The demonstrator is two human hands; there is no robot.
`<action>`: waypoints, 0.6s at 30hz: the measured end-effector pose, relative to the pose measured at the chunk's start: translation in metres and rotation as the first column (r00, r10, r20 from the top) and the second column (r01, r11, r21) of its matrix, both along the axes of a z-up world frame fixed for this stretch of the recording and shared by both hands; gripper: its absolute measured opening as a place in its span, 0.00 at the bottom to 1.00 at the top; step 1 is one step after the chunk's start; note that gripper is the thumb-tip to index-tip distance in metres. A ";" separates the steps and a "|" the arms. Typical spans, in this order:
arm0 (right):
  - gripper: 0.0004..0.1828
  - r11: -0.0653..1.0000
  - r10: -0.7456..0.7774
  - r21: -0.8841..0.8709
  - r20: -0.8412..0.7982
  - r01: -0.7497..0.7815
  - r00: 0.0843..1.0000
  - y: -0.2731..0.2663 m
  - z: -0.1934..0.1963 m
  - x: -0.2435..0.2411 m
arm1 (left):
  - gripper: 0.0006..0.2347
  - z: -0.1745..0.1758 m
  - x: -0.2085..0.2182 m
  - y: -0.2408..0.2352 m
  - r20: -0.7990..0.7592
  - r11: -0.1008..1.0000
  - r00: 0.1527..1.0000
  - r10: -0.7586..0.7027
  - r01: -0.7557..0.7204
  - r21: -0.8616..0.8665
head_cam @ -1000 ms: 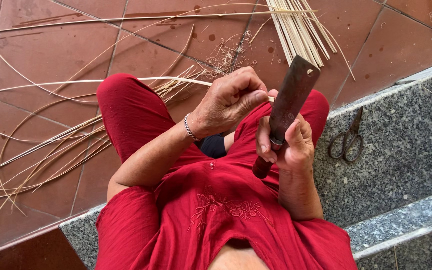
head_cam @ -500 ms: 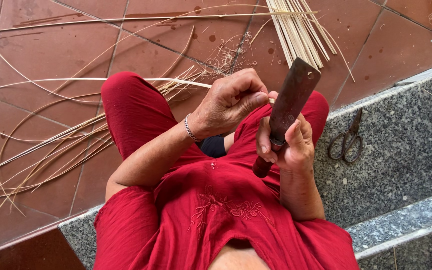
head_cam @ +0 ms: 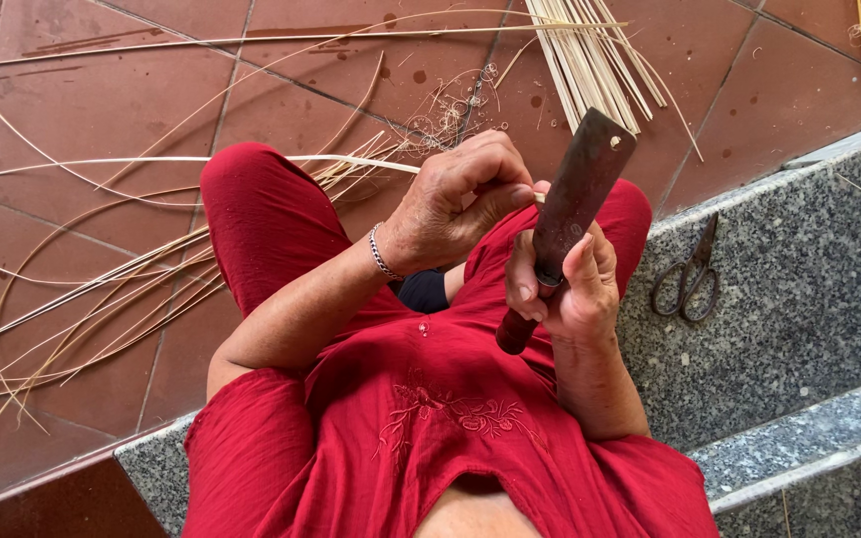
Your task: The person sits on a tiled floor and uses a knife to split long bamboo strips into thinner strands. They repeatedly hold a strip, shave it with the blade, and set the finished pieces aside.
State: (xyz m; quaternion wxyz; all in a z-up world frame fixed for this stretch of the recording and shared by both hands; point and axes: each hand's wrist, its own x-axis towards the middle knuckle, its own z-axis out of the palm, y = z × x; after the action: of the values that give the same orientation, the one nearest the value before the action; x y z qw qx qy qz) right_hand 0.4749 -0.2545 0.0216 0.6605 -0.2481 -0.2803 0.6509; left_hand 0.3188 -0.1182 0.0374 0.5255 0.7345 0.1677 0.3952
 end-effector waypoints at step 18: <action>0.31 0.992 -0.051 0.115 -0.036 0.055 0.998 0.002 -0.003 -0.013 | 0.05 0.001 0.002 -0.004 0.083 0.999 0.996 -0.044 0.042 0.016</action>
State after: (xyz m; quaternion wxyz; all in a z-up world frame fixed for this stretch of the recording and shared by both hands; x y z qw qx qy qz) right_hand 0.4624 -0.2526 0.0185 0.6954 -0.2059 -0.3003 0.6196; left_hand 0.3208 -0.1221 0.0381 0.5353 0.7244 0.1269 0.4154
